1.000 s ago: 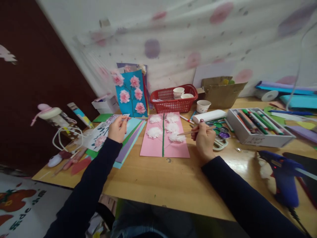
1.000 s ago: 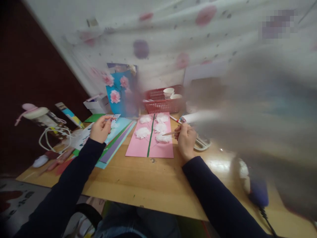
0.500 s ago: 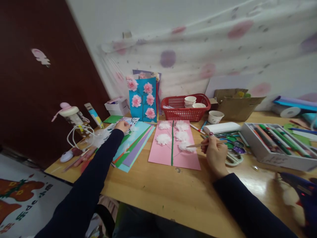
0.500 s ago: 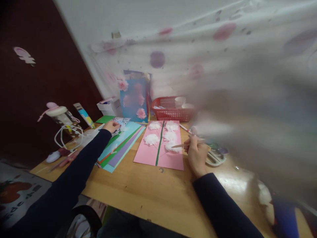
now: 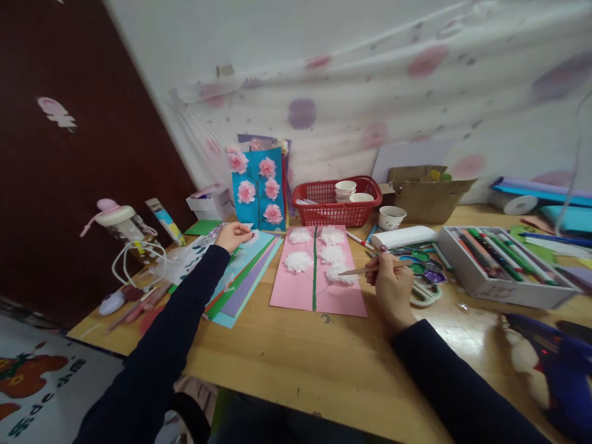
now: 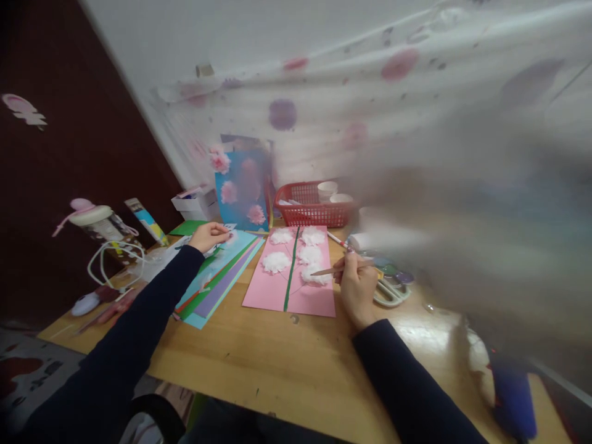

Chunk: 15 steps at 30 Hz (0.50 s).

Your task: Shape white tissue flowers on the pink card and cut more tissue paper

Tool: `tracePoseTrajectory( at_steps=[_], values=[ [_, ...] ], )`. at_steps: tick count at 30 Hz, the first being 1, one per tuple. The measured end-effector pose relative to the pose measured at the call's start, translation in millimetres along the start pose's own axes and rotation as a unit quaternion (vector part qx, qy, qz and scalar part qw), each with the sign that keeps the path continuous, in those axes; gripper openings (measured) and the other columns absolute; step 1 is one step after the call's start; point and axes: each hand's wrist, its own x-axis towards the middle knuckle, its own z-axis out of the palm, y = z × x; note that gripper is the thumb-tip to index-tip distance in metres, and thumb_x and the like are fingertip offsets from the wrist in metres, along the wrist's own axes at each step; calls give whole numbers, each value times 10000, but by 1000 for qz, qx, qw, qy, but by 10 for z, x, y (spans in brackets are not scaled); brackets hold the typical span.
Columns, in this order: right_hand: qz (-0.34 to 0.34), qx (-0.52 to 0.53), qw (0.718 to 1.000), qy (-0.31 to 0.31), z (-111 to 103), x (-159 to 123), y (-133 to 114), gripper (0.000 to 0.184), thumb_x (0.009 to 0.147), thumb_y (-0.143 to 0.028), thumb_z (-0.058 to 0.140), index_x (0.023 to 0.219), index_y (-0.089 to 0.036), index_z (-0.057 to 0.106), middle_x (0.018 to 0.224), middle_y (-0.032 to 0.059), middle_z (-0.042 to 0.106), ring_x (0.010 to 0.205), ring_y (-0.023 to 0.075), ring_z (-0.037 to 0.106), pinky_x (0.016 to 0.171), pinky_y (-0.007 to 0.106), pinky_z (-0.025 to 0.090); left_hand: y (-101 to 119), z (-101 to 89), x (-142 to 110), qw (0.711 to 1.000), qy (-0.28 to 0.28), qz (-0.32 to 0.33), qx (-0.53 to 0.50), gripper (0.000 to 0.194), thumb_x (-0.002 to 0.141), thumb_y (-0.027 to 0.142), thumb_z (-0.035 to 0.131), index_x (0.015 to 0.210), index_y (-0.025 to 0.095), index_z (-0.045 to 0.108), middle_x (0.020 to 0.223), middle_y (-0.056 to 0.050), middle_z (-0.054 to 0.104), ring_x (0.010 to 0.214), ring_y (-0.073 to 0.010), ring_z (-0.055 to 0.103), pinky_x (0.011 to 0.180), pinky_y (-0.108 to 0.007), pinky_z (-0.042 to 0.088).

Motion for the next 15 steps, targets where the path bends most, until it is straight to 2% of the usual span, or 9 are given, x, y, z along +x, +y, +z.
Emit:
tracePoseTrajectory(
  at_steps=[1, 2, 4, 7, 9, 11, 15],
  values=[
    [7, 18, 1000, 1, 7, -3, -11, 383, 852, -362, 434, 533, -175, 536, 386, -36, 473, 344, 91, 445, 373, 210, 341, 109, 92, -97, 999, -28, 9, -38, 229, 615, 294, 676, 763, 160, 564, 654, -10, 651, 647, -142, 623, 639, -259, 491],
    [16, 35, 999, 3, 14, -7, -24, 382, 845, -370, 440, 529, -176, 531, 380, -38, 468, 335, 90, 438, 360, 207, 331, 221, 202, -208, 987, -83, 15, -135, 284, 596, 276, 699, 815, 155, 564, 678, -9, 651, 644, -131, 619, 639, -259, 493],
    [38, 65, 997, 8, 28, -16, -59, 381, 827, -388, 456, 517, -177, 521, 364, -40, 455, 315, 88, 421, 332, 204, 306, 435, 460, -451, 940, -193, 25, -279, 407, 527, 257, 768, 866, 150, 570, 703, -1, 641, 614, -106, 601, 619, -249, 491],
    [70, 91, 993, 11, 46, -35, -116, 366, 789, -404, 489, 502, -178, 514, 338, -46, 428, 288, 84, 391, 303, 200, 277, 667, 848, -789, 886, -293, 10, -359, 463, 499, 231, 812, 897, 144, 591, 716, 8, 619, 576, -75, 576, 566, -216, 477],
    [87, 107, 990, 3, 58, -53, -153, 356, 770, -406, 500, 494, -182, 508, 329, -46, 423, 282, 83, 384, 294, 196, 272, 737, 1050, -948, 872, -306, 5, -382, 432, 515, 195, 813, 887, 135, 602, 702, 6, 617, 606, -76, 586, 594, -212, 483],
    [104, 121, 987, -7, 73, -75, -188, 353, 762, -397, 496, 481, -185, 500, 319, -41, 421, 280, 82, 382, 291, 192, 274, 746, 1187, -1043, 875, -293, 7, -385, 384, 537, 156, 799, 869, 132, 608, 690, 4, 619, 650, -86, 600, 639, -223, 494],
    [109, 134, 985, -22, 101, -114, -249, 355, 757, -367, 488, 452, -185, 491, 301, -38, 408, 269, 79, 373, 286, 189, 263, 686, 1288, -1107, 885, -276, 6, -375, 353, 557, 108, 768, 864, 126, 594, 691, 10, 617, 668, -105, 621, 683, -263, 503]
  ],
)
